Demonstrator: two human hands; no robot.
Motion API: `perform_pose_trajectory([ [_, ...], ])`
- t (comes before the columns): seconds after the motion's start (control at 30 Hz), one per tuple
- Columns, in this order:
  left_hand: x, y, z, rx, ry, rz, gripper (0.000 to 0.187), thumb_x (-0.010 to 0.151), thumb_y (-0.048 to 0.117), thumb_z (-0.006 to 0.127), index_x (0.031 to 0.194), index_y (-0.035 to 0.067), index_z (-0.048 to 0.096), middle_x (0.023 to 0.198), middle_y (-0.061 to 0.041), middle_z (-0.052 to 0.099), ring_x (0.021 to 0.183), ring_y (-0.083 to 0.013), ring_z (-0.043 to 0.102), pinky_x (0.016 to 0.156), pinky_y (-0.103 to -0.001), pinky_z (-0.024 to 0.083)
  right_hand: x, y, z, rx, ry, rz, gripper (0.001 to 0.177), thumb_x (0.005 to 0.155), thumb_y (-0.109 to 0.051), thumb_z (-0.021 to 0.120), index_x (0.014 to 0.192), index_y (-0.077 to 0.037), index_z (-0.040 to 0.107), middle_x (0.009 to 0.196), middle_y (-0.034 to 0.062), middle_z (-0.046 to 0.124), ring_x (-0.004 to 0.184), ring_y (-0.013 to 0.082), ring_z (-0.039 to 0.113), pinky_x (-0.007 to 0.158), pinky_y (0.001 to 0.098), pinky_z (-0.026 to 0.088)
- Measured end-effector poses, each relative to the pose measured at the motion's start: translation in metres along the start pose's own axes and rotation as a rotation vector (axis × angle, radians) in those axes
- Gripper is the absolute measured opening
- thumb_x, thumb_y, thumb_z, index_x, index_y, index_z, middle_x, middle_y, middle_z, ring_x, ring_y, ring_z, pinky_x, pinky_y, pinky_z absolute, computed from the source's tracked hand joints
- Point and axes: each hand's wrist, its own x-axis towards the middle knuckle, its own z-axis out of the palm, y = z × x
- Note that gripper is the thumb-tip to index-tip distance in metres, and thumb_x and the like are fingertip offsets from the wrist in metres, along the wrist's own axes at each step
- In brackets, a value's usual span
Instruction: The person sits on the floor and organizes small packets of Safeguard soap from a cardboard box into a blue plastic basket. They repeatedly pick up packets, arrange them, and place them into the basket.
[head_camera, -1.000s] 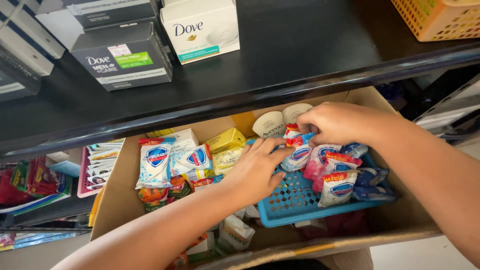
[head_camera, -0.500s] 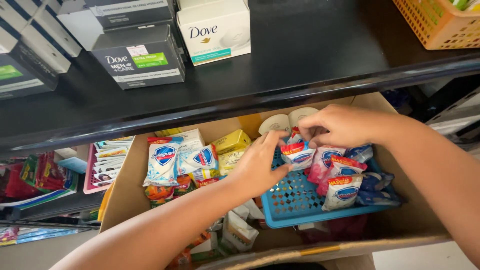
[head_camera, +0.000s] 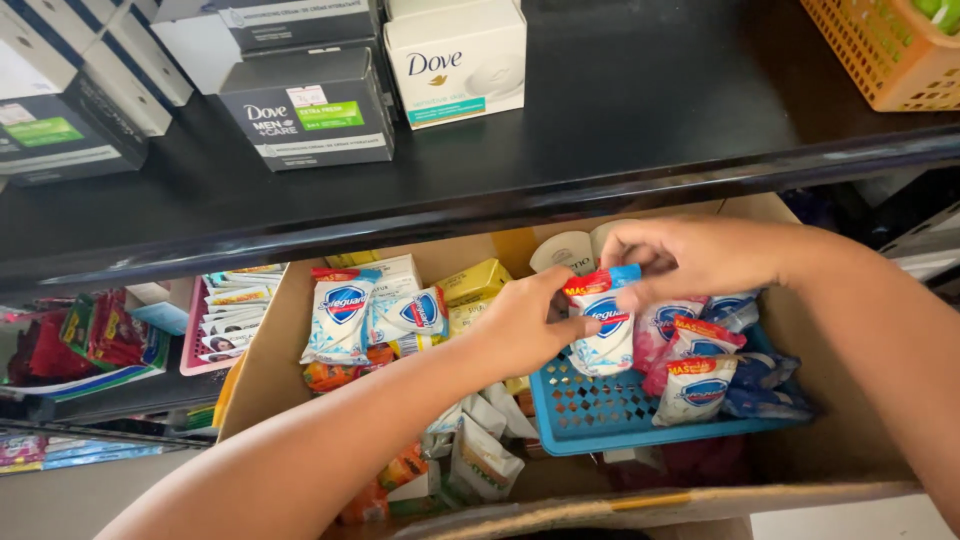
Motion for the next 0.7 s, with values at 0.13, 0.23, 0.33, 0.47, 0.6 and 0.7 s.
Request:
perform_pose_trajectory([
  [0.13, -0.002, 0.005, -0.009, -0.028, -0.046, 0.020, 0.046, 0.083, 0.035, 0.077, 0.112, 0.002, 0.063, 0.093, -0.016, 0.077, 0.086, -0.0272, 0.077, 0.076, -0.040, 0.058, -0.001, -0.013, 0.007, -0.050, -0.019, -0.108, 0.045, 0.076, -0.036, 0.083, 0.113, -0.019, 0.063, 0.083, -0.0011, 0.072, 0.076, 0.0078, 0.065, 0.070, 0.0273, 0.052],
  [0.23, -0.008, 0.021, -0.021, 0.016, -0.078, -0.021, 0.055, 0.082, 0.035, 0.078, 0.123, 0.005, 0.057, 0.098, -0.018, 0.074, 0.090, -0.0279, 0.074, 0.077, -0.040, 0.055, 0.007, -0.002, 0.007, -0.038, -0.062, -0.106, 0.038, 0.082, -0.034, 0.082, 0.104, -0.008, 0.066, 0.081, 0.0053, 0.073, 0.074, 0.0115, 0.061, 0.067, 0.0298, 0.048],
  [0.33, -0.013, 0.027, -0.028, -0.002, -0.150, -0.081, 0.057, 0.080, 0.031, 0.076, 0.126, 0.008, 0.053, 0.097, -0.018, 0.075, 0.087, -0.0279, 0.074, 0.075, -0.041, 0.056, 0.015, 0.005, 0.012, 0.073, -0.139, -0.297, 0.037, 0.081, -0.027, 0.083, 0.103, -0.003, 0.067, 0.090, 0.0031, 0.074, 0.084, 0.0091, 0.067, 0.074, 0.0274, 0.054],
  [0.47, -0.016, 0.027, -0.036, 0.052, -0.206, -0.030, 0.048, 0.084, 0.028, 0.075, 0.122, 0.007, 0.056, 0.097, -0.017, 0.075, 0.083, -0.0257, 0.075, 0.074, -0.040, 0.056, 0.014, -0.007, 0.025, -0.017, -0.088, -0.266, 0.044, 0.076, -0.027, 0.085, 0.113, -0.007, 0.072, 0.094, 0.0003, 0.074, 0.086, 0.0092, 0.066, 0.078, 0.0289, 0.054],
  [0.6, -0.022, 0.042, -0.059, 0.087, -0.244, -0.113, 0.045, 0.086, 0.029, 0.074, 0.120, 0.006, 0.056, 0.091, -0.017, 0.075, 0.075, -0.0289, 0.073, 0.066, -0.042, 0.056, 0.014, -0.020, 0.043, 0.122, -0.064, -0.290, 0.062, 0.072, -0.023, 0.087, 0.129, -0.011, 0.067, 0.114, -0.0029, 0.072, 0.106, 0.0086, 0.067, 0.093, 0.0275, 0.052],
  [0.7, -0.023, 0.006, -0.069, 0.052, -0.147, 0.011, 0.043, 0.085, 0.027, 0.076, 0.117, 0.005, 0.059, 0.092, -0.013, 0.075, 0.080, -0.0231, 0.075, 0.069, -0.038, 0.059, 0.027, -0.027, 0.056, 0.436, -0.100, -0.281, 0.055, 0.075, -0.018, 0.083, 0.126, -0.006, 0.066, 0.112, 0.0063, 0.078, 0.103, 0.0156, 0.072, 0.091, 0.0300, 0.056],
])
